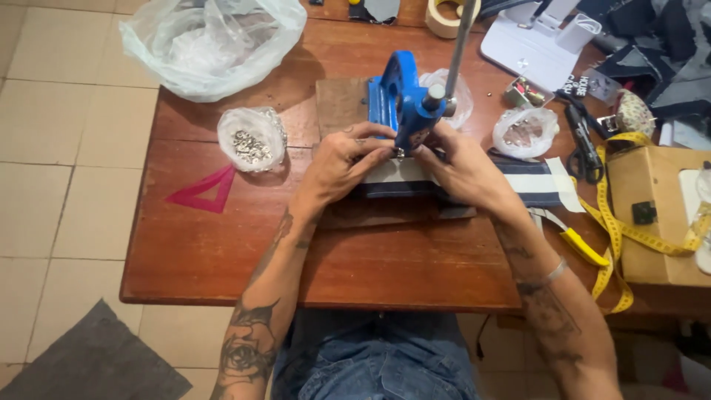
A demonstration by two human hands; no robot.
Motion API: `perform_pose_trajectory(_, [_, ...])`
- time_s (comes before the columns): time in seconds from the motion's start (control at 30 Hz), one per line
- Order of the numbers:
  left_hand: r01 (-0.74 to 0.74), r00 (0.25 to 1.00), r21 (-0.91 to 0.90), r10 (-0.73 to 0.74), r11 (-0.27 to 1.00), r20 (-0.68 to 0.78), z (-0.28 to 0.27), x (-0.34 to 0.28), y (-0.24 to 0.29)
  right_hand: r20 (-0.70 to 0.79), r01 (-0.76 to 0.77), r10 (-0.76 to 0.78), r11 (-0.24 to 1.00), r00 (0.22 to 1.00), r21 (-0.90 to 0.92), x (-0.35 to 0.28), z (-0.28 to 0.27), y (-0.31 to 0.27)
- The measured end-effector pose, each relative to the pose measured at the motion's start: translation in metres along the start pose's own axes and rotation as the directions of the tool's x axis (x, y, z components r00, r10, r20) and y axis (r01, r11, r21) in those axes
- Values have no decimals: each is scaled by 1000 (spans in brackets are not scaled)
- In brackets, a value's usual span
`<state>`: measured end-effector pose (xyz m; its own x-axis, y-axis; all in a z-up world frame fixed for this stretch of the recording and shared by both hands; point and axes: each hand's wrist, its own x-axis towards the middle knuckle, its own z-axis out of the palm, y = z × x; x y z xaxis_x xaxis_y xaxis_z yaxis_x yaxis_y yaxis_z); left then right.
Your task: Attaching metal studs to a fabric strap using a manual hand press
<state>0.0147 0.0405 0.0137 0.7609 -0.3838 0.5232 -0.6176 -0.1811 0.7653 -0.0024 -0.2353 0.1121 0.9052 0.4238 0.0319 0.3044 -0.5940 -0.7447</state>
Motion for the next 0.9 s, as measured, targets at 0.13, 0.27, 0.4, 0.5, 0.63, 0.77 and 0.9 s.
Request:
perform_pose_trajectory(0.13, [49,999,-79,-47,996,27,-6,8,14,72,-109,95,970,993,219,7,1,14])
perform_pose_trajectory(0.27, [110,993,-131,-103,985,57,-11,20,16,76,-167,150,939,986,302,6,-4,10])
perform_pose_trajectory(0.4, [184,980,-158,-167,970,111,-13,25,11,60,-157,145,928,988,337,0,-7,0])
perform_pose_trajectory(0.5, [189,975,-182,-162,965,155,-19,30,14,89,-204,186,934,978,292,1,-15,1])
perform_pose_trajectory(0.63, [190,970,-183,-155,965,190,-24,34,14,96,-233,216,941,972,245,0,-26,-11])
perform_pose_trajectory(0.77, [173,966,-156,-137,972,219,-25,36,13,67,-242,232,944,970,223,-4,-35,-7])
perform_pose_trajectory(0.9, [158,965,-134,-124,978,230,-29,41,16,66,-243,235,952,970,184,-8,-44,-16])
